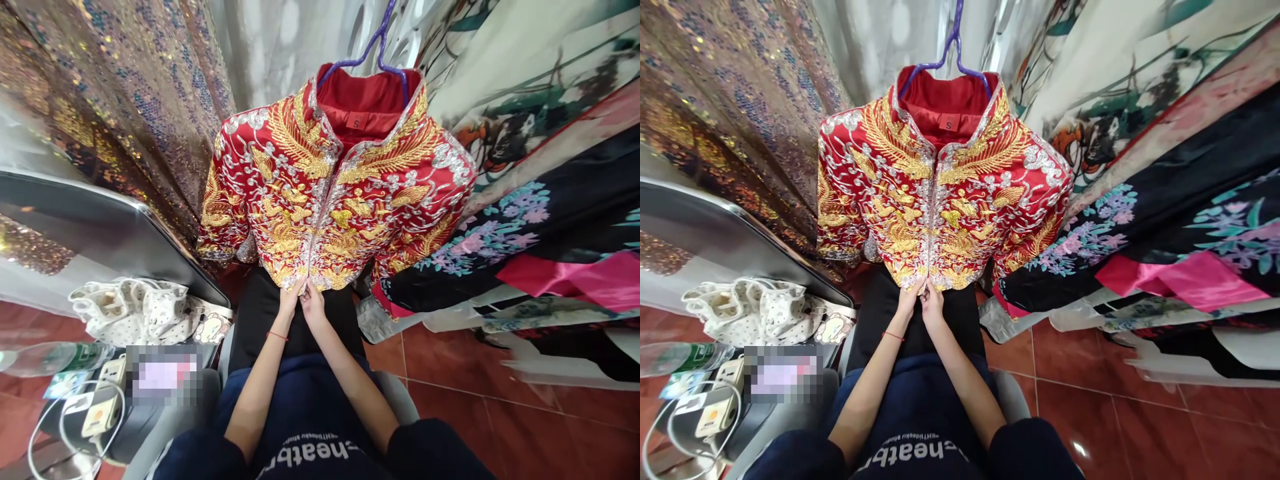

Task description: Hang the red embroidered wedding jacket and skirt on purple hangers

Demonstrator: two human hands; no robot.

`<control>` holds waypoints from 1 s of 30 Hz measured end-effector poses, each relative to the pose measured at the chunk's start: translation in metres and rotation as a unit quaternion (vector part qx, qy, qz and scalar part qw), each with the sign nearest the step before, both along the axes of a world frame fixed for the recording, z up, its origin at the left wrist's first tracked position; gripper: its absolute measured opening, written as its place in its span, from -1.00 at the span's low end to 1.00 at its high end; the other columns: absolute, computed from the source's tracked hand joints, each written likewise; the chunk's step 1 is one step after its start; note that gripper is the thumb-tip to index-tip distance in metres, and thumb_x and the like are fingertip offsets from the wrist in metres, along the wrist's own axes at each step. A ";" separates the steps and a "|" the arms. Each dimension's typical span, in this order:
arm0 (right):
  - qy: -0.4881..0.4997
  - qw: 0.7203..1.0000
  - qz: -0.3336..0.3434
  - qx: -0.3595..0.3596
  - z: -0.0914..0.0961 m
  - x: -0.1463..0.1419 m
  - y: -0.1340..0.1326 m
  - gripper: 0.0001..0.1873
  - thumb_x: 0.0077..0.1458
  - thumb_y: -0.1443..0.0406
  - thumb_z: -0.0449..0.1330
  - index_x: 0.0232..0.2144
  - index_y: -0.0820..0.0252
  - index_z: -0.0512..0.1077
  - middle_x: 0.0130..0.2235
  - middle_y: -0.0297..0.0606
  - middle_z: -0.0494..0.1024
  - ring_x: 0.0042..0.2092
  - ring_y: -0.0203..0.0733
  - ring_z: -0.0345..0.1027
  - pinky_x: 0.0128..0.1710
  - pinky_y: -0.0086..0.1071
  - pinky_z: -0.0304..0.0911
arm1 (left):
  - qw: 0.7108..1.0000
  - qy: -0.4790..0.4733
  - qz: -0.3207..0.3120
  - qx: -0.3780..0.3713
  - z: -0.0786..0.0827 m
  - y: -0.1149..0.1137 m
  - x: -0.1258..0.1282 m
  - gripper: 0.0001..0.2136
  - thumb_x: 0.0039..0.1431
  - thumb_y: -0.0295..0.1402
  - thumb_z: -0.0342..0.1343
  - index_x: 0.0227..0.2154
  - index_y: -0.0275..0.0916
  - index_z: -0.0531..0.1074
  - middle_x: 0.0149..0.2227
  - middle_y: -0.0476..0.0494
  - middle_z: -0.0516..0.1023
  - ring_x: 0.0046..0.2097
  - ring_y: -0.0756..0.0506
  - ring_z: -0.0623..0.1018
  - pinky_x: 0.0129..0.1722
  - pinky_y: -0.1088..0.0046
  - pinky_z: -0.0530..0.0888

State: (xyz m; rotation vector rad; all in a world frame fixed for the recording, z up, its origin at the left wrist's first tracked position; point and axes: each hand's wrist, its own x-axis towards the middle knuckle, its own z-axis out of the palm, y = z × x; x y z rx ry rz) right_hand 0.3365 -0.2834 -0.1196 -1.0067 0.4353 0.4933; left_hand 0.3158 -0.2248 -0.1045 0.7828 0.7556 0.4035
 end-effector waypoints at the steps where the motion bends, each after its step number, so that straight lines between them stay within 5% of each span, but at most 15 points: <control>1: 0.003 1.000 0.020 -0.004 0.001 -0.004 0.002 -0.68 -0.09 0.06 0.39 -0.48 0.13 0.41 -0.55 -0.38 0.48 -0.52 -0.31 0.32 -0.52 -0.40 0.21 | 1.000 0.003 -0.004 0.000 -0.001 0.002 -0.001 -0.56 -0.13 -0.39 0.48 -0.12 -0.29 0.55 -0.12 -0.17 0.66 -0.10 -0.07 0.63 0.00 0.41 0.49; 6: -0.021 0.992 0.122 -0.034 0.012 -0.006 -0.001 -0.64 -0.09 0.04 0.39 -0.55 0.19 0.45 -0.57 -0.30 0.49 -0.55 -0.30 0.32 -0.55 -0.42 0.15 | 0.999 0.008 -0.049 -0.010 -0.004 0.019 -0.007 -0.56 -0.18 -0.35 0.50 -0.18 -0.32 0.58 -0.19 -0.21 0.68 -0.15 -0.11 0.64 -0.03 0.35 0.51; 14: -0.148 0.965 0.187 -0.110 0.032 0.019 -0.031 -0.71 -0.13 0.11 0.43 -0.57 0.20 0.52 -0.53 -0.31 0.56 -0.53 -0.35 0.32 -0.49 -0.45 0.13 | 0.992 -0.041 -0.114 -0.039 -0.005 0.028 -0.008 -0.45 -0.23 -0.39 0.51 -0.08 -0.35 0.58 -0.05 -0.31 0.65 -0.02 -0.18 0.62 0.11 0.27 0.47; 22: -0.211 0.948 0.182 -0.153 0.035 0.013 -0.032 -0.71 -0.14 0.06 0.40 -0.54 0.15 0.52 -0.58 -0.39 0.46 -0.48 -0.28 0.32 -0.41 -0.41 0.24 | 0.989 -0.049 -0.130 -0.042 -0.004 0.027 -0.010 -0.45 -0.20 -0.44 0.48 -0.04 -0.34 0.56 -0.03 -0.28 0.65 -0.01 -0.17 0.62 0.13 0.27 0.46; 30: -0.206 0.951 0.177 -0.148 0.045 0.009 -0.030 -0.69 -0.17 0.07 0.36 -0.61 0.17 0.45 -0.59 -0.42 0.37 -0.52 -0.38 0.16 -0.49 -0.47 0.09 | 0.989 -0.039 -0.141 -0.023 0.001 0.030 -0.015 -0.45 -0.19 -0.41 0.46 -0.04 -0.34 0.56 -0.01 -0.27 0.64 0.03 -0.19 0.61 0.26 0.15 0.36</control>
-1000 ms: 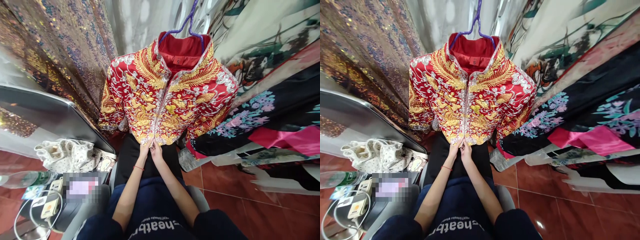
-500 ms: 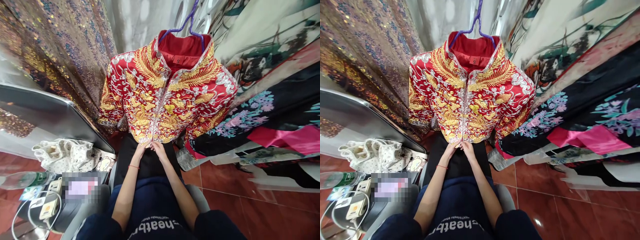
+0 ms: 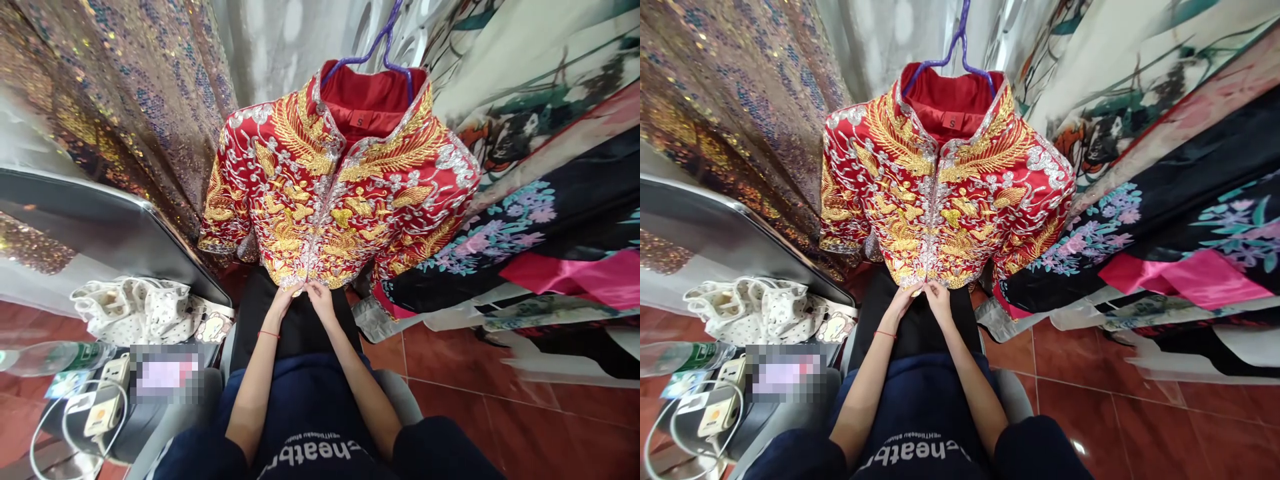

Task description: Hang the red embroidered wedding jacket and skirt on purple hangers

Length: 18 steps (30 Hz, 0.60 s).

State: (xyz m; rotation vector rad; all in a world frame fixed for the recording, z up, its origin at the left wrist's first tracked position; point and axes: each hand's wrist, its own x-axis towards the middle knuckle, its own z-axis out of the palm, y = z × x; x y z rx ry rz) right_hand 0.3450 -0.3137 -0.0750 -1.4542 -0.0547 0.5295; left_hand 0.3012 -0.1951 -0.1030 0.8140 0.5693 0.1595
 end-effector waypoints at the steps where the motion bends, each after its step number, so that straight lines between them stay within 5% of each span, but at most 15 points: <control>1: 0.013 1.000 0.004 0.005 0.002 0.000 0.001 -0.67 -0.16 0.05 0.34 -0.61 0.18 0.44 -0.62 -0.44 0.33 -0.55 -0.40 0.11 -0.53 -0.47 0.05 | 1.000 0.007 -0.002 0.005 0.000 0.000 -0.001 -0.49 -0.20 -0.40 0.46 -0.08 -0.36 0.58 -0.06 -0.27 0.66 0.00 -0.19 0.62 0.27 0.12 0.35; 5: 0.081 0.996 0.027 0.019 0.009 -0.001 0.005 -0.62 -0.13 0.01 0.26 -0.59 0.22 0.44 -0.67 -0.44 0.29 -0.62 -0.43 0.05 -0.60 -0.46 -0.06 | 0.999 0.025 -0.022 0.026 0.000 0.002 -0.003 -0.58 -0.24 -0.39 0.47 -0.23 -0.42 0.61 -0.19 -0.30 0.69 -0.08 -0.23 0.64 0.24 0.01 0.35; 14: 0.152 0.988 0.012 0.027 0.013 0.011 0.016 -0.73 -0.23 0.13 0.23 -0.68 0.22 0.37 -0.73 -0.45 0.25 -0.68 -0.48 -0.01 -0.65 -0.51 -0.19 | 0.994 0.033 0.018 0.100 0.006 0.003 -0.003 -0.39 -0.24 -0.35 0.49 -0.02 -0.36 0.55 0.03 -0.33 0.62 0.12 -0.26 0.57 0.29 0.11 0.32; 18: 0.152 0.987 0.000 0.042 0.028 0.014 0.022 -0.77 -0.24 0.17 0.21 -0.70 0.20 0.35 -0.74 -0.46 0.25 -0.68 -0.49 -0.04 -0.66 -0.51 -0.21 | 0.992 0.024 0.020 0.119 0.009 0.007 -0.003 -0.39 -0.21 -0.33 0.49 0.00 -0.33 0.54 0.06 -0.32 0.60 0.16 -0.28 0.54 0.30 0.08 0.30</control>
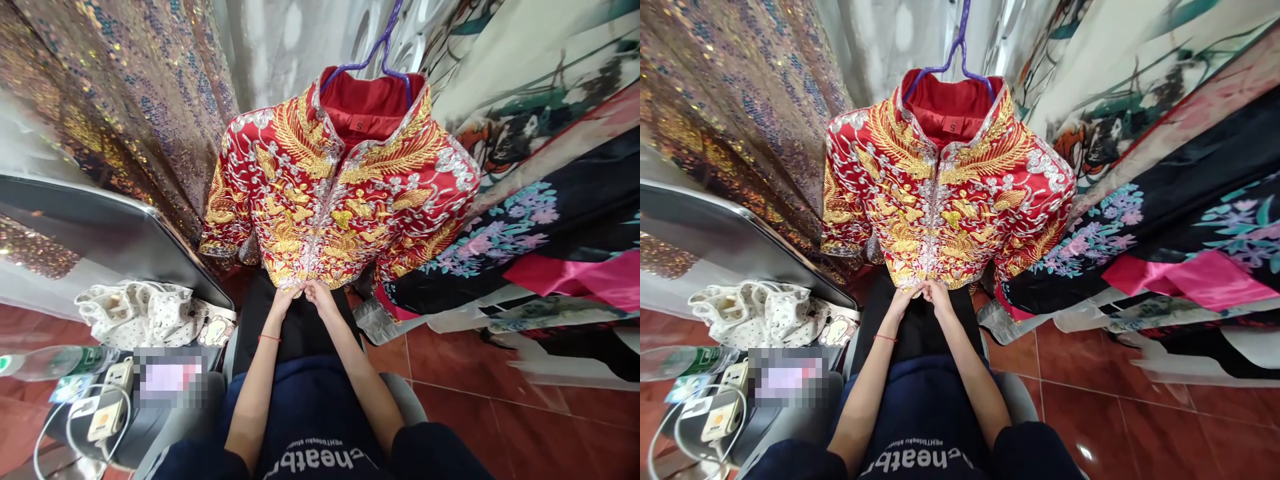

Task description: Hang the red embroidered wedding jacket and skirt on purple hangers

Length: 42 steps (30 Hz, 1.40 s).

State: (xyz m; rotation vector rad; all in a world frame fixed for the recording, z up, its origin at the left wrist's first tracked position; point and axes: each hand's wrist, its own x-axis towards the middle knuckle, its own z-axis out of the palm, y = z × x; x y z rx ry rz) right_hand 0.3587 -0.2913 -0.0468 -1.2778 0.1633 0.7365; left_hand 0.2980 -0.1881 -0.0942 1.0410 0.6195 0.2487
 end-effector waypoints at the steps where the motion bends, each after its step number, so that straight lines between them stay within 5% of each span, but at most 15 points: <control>1: -0.004 1.000 -0.005 0.004 0.006 0.001 0.001 -0.79 -0.24 0.18 0.21 -0.69 0.21 0.37 -0.74 -0.46 0.25 -0.68 -0.49 -0.04 -0.66 -0.50 -0.20 | 1.000 -0.002 -0.002 0.003 0.000 0.001 -0.001 -0.38 -0.21 -0.33 0.49 0.00 -0.33 0.54 0.06 -0.32 0.60 0.16 -0.29 0.54 0.30 0.06 0.31; 10: -0.095 0.992 -0.037 0.076 0.092 0.024 0.011 -0.78 -0.13 0.17 0.22 -0.58 0.23 0.49 -0.67 -0.48 0.24 -0.61 -0.47 -0.01 -0.61 -0.48 -0.11 | 0.999 -0.031 -0.022 0.006 0.000 -0.006 -0.003 -0.24 -0.19 -0.37 0.46 0.17 -0.31 0.40 0.14 -0.35 0.53 0.23 -0.32 0.47 0.28 0.02 0.32; 13: -0.173 0.977 -0.043 0.114 0.130 0.030 0.016 -0.76 0.00 0.15 0.19 -0.53 0.19 0.49 -0.64 -0.47 0.25 -0.59 -0.45 0.01 -0.58 -0.47 -0.06 | 0.999 -0.035 -0.029 0.021 0.015 -0.006 -0.005 -0.19 -0.15 -0.38 0.44 0.24 -0.25 0.32 0.21 -0.29 0.48 0.24 -0.28 0.45 0.28 0.09 0.33; 17: -0.268 0.954 -0.019 0.136 0.165 0.030 0.014 -0.73 0.13 0.12 0.17 -0.44 0.17 0.51 -0.62 -0.48 0.27 -0.60 -0.45 0.04 -0.58 -0.47 -0.03 | 0.971 0.043 -0.180 0.152 0.051 0.000 -0.018 -0.46 0.18 -0.24 0.27 0.20 -0.23 0.33 0.16 -0.25 0.48 0.12 -0.20 0.51 0.11 0.16 0.49; 20: -0.278 0.952 -0.015 0.124 0.168 0.025 0.010 -0.70 0.15 0.07 0.19 -0.40 0.17 0.53 -0.63 -0.49 0.28 -0.61 -0.46 0.04 -0.59 -0.48 -0.04 | 0.938 0.091 -0.247 0.224 0.082 0.005 -0.029 -0.63 0.31 -0.18 0.14 0.07 -0.29 0.41 0.07 -0.24 0.48 0.02 -0.18 0.53 0.00 0.15 0.54; 24: -0.282 0.953 -0.009 0.108 0.161 0.017 0.006 -0.66 0.13 0.03 0.20 -0.38 0.18 0.54 -0.64 -0.50 0.26 -0.62 -0.45 0.03 -0.59 -0.47 -0.03 | 0.912 0.122 -0.240 0.311 0.134 0.005 -0.022 -0.73 0.17 -0.08 0.24 -0.26 -0.19 0.53 -0.32 -0.08 0.60 -0.18 -0.12 0.58 -0.11 0.40 0.46; 27: -0.275 0.956 0.003 0.105 0.162 0.013 0.002 -0.64 0.12 0.01 0.20 -0.37 0.17 0.55 -0.64 -0.49 0.26 -0.62 -0.44 0.04 -0.59 -0.47 0.00 | 0.819 0.150 -0.132 0.537 0.177 -0.003 0.002 -0.81 0.24 -0.14 0.16 -0.26 -0.15 0.50 -0.42 -0.02 0.58 -0.27 -0.11 0.59 -0.28 0.47 0.33; 30: -0.277 0.957 0.020 0.089 0.166 0.013 -0.004 -0.61 0.09 -0.02 0.21 -0.38 0.18 0.56 -0.66 -0.48 0.27 -0.62 -0.43 0.06 -0.59 -0.47 0.02 | 0.755 0.149 -0.066 0.635 0.205 -0.011 0.028 -0.83 0.30 -0.22 0.08 -0.21 -0.20 0.46 -0.38 -0.10 0.59 -0.27 -0.13 0.60 -0.35 0.47 0.24; 34: -0.300 0.951 0.031 0.068 0.166 0.019 -0.016 -0.62 0.10 0.01 0.23 -0.35 0.20 0.59 -0.67 -0.49 0.24 -0.62 -0.44 0.05 -0.59 -0.49 0.01 | 0.736 0.152 -0.077 0.655 0.211 -0.017 0.046 -0.82 0.32 -0.22 0.05 -0.28 -0.21 0.45 -0.39 -0.14 0.58 -0.28 -0.15 0.59 -0.37 0.45 0.18; 42: -0.275 0.959 -0.038 0.059 0.156 0.014 -0.020 -0.66 -0.01 0.03 0.34 -0.42 0.21 0.56 -0.63 -0.46 0.33 -0.62 -0.45 0.09 -0.61 -0.48 0.03 | 0.771 0.133 -0.085 0.617 0.204 -0.029 0.038 -0.86 0.32 -0.30 0.04 -0.22 -0.21 0.46 -0.40 -0.13 0.58 -0.30 -0.14 0.58 -0.34 0.47 0.21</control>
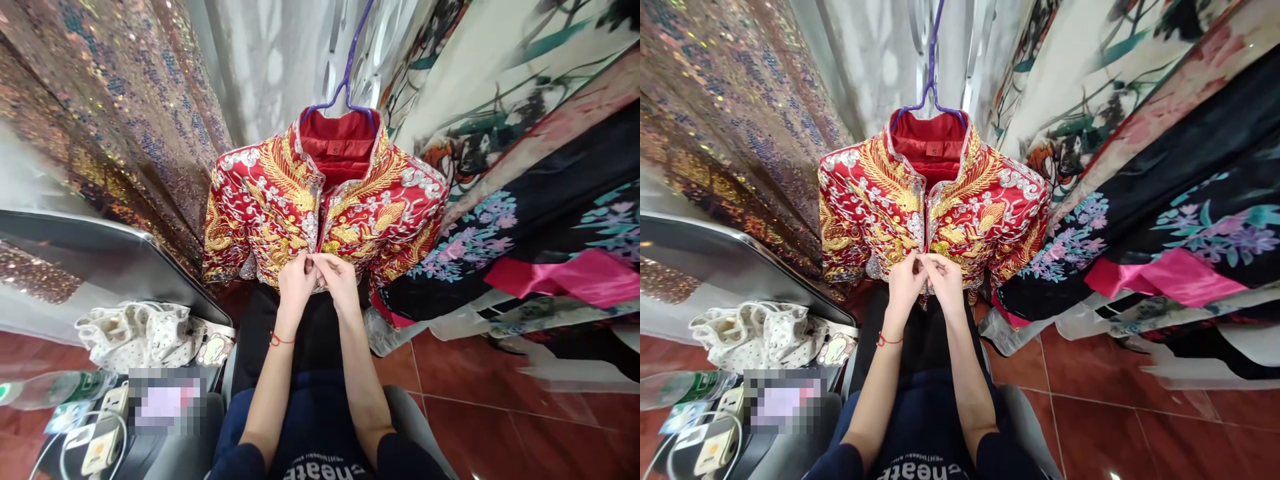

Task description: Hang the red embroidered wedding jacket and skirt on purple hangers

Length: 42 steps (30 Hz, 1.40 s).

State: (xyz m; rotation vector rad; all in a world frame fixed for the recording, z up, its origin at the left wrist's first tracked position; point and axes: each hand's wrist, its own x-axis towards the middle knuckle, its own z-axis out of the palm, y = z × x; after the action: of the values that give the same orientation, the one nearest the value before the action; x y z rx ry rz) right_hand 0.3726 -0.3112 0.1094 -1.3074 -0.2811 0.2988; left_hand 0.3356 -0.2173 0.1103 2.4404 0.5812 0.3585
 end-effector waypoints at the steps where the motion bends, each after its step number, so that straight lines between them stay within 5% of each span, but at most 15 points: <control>1: 0.007 1.000 -0.014 0.005 0.000 -0.002 0.001 -0.67 -0.06 0.04 0.37 -0.44 0.21 0.55 -0.62 -0.46 0.35 -0.62 -0.45 0.09 -0.61 -0.48 0.04 | 1.000 0.000 0.001 -0.005 0.000 -0.001 -0.002 -0.86 0.31 -0.31 0.05 -0.22 -0.21 0.46 -0.41 -0.13 0.57 -0.31 -0.14 0.58 -0.34 0.47 0.21; 15: 0.069 0.991 -0.073 0.089 0.008 -0.012 0.016 -0.71 -0.17 0.12 0.40 -0.45 0.18 0.51 -0.57 -0.44 0.41 -0.62 -0.45 0.10 -0.59 -0.46 0.13 | 0.986 -0.099 0.003 -0.135 -0.018 -0.001 -0.015 -0.83 0.24 -0.23 0.05 -0.42 -0.17 0.32 -0.53 0.02 0.39 -0.50 0.00 0.34 -0.41 0.55 0.22; 20: 0.082 0.987 -0.079 0.116 0.013 -0.016 0.022 -0.72 -0.17 0.14 0.40 -0.44 0.20 0.52 -0.58 -0.46 0.39 -0.62 -0.48 0.11 -0.59 -0.49 0.12 | 0.987 -0.103 0.015 -0.124 -0.021 0.002 -0.017 -0.84 0.23 -0.22 0.06 -0.40 -0.17 0.35 -0.52 0.02 0.41 -0.49 0.00 0.35 -0.41 0.55 0.21; 29: 0.078 0.995 0.024 0.052 0.011 -0.009 0.009 -0.67 -0.17 0.08 0.39 -0.44 0.19 0.50 -0.57 -0.40 0.49 -0.68 -0.42 0.20 -0.66 -0.46 0.12 | 0.994 -0.060 0.026 -0.086 -0.025 -0.002 -0.015 -0.88 0.27 -0.32 0.05 -0.24 -0.19 0.46 -0.44 -0.09 0.53 -0.44 -0.06 0.48 -0.40 0.51 0.20; 36: 0.094 0.987 -0.074 0.109 0.007 -0.019 0.024 -0.64 -0.16 0.06 0.41 -0.43 0.17 0.45 -0.54 -0.44 0.43 -0.65 -0.50 0.10 -0.68 -0.51 0.00 | 0.995 -0.063 0.029 -0.076 -0.028 -0.005 -0.014 -0.81 0.32 -0.28 -0.02 -0.18 -0.19 0.48 -0.48 -0.06 0.50 -0.46 -0.05 0.47 -0.40 0.52 0.19; 42: 0.044 0.986 -0.109 0.116 0.037 -0.006 0.027 -0.71 -0.07 0.10 0.36 -0.47 0.16 0.41 -0.60 -0.55 0.26 -0.70 -0.54 0.02 -0.71 -0.53 -0.07 | 0.995 -0.062 0.025 -0.071 -0.016 -0.013 -0.009 -0.83 0.29 -0.27 0.03 -0.20 -0.22 0.47 -0.46 -0.09 0.53 -0.42 -0.06 0.51 -0.40 0.52 0.19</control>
State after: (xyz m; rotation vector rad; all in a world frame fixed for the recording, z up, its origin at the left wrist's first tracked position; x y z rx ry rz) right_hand 0.3662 -0.2838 0.1469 -1.0814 -0.0927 0.1327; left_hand 0.3271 -0.2301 0.0939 2.2533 0.5951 0.4699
